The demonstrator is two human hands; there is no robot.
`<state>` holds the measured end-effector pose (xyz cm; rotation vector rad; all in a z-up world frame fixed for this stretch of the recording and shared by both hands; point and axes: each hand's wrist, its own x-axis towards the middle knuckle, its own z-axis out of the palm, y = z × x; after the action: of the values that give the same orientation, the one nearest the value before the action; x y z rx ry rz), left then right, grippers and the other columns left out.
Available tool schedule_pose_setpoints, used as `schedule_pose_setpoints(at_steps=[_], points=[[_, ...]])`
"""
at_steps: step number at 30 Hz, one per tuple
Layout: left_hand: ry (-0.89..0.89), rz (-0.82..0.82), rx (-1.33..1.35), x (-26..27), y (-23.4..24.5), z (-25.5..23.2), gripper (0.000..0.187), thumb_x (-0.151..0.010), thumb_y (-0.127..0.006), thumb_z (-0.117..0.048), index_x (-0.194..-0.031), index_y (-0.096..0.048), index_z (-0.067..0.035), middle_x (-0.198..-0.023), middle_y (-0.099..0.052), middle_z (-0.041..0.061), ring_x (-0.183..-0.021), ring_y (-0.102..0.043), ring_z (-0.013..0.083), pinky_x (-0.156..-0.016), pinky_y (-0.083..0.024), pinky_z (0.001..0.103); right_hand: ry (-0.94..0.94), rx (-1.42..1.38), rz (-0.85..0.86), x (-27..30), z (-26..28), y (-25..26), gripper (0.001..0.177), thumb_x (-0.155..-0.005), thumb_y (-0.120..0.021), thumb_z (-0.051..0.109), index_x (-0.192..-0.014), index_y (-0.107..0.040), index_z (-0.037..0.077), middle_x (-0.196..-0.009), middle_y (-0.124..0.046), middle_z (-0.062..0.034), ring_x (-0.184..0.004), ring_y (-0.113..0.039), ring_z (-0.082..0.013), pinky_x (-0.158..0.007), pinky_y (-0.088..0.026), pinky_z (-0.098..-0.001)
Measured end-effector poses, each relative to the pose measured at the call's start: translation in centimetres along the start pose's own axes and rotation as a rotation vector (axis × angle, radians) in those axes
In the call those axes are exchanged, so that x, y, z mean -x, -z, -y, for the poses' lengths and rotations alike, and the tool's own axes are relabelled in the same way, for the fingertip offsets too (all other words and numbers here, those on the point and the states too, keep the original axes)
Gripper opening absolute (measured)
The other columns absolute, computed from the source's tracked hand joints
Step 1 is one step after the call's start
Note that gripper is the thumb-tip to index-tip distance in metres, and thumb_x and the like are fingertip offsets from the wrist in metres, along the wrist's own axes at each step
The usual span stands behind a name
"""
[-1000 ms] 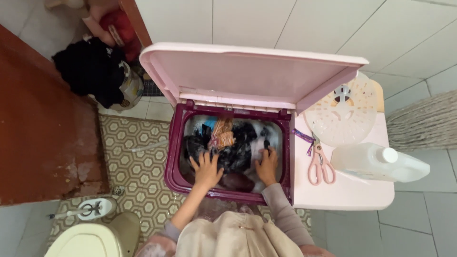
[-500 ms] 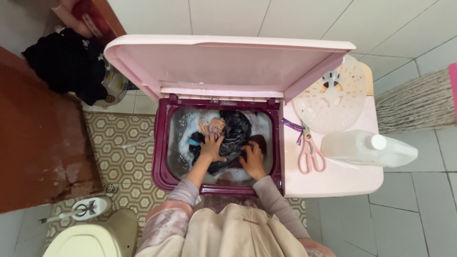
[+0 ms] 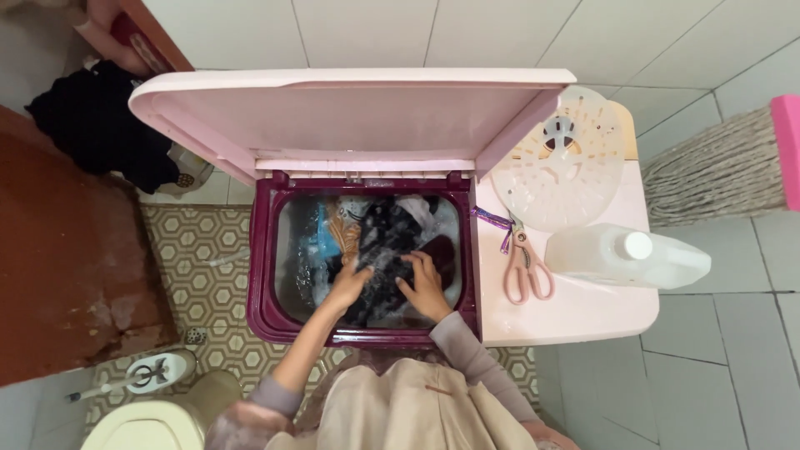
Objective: Hand-washing clothes inside a small portable washing machine by scrubbing and stirring them in soapy water.
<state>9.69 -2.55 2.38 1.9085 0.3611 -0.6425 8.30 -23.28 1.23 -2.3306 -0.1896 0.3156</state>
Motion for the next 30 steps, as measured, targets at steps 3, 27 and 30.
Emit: schedule_pose_setpoints(at_steps=[3, 27, 30], points=[[-0.033, -0.081, 0.248, 5.7, 3.3, -5.8, 0.073, -0.097, -0.06, -0.033, -0.158, -0.036, -0.001, -0.156, -0.038, 0.034, -0.146, -0.036, 0.0445, -0.118, -0.032, 0.059, 0.121, -0.247, -0.05, 1.1, 1.8, 1.3, 0.051, -0.098, -0.067, 0.026, -0.142, -0.042, 0.015, -0.145, -0.036, -0.0236, -0.126, -0.053, -0.0515, -0.105, -0.044, -0.0615], [-0.041, 0.067, -0.948, -13.8, -5.6, 3.9, 0.052, -0.092, -0.062, -0.027, -0.144, -0.056, -0.029, -0.129, -0.072, 0.014, -0.122, -0.064, 0.037, -0.094, -0.044, 0.064, -0.367, 0.461, 0.41, -0.3, -3.3, -1.0, 0.057, -0.099, -0.056, 0.043, -0.149, -0.041, 0.021, -0.163, -0.012, -0.0158, -0.145, -0.026, -0.0486, -0.11, -0.027, -0.0728], [0.05, 0.065, -1.037, -16.1, -6.3, 3.7, 0.053, -0.091, -0.063, -0.021, -0.144, -0.056, -0.026, -0.126, -0.072, 0.016, -0.117, -0.065, 0.0377, -0.091, -0.042, 0.068, -0.396, 0.422, 0.474, -1.2, -4.7, -2.0, 0.062, -0.099, -0.055, 0.044, -0.152, -0.038, 0.015, -0.162, -0.017, -0.0229, -0.144, -0.029, -0.0537, -0.1, -0.045, -0.0687]])
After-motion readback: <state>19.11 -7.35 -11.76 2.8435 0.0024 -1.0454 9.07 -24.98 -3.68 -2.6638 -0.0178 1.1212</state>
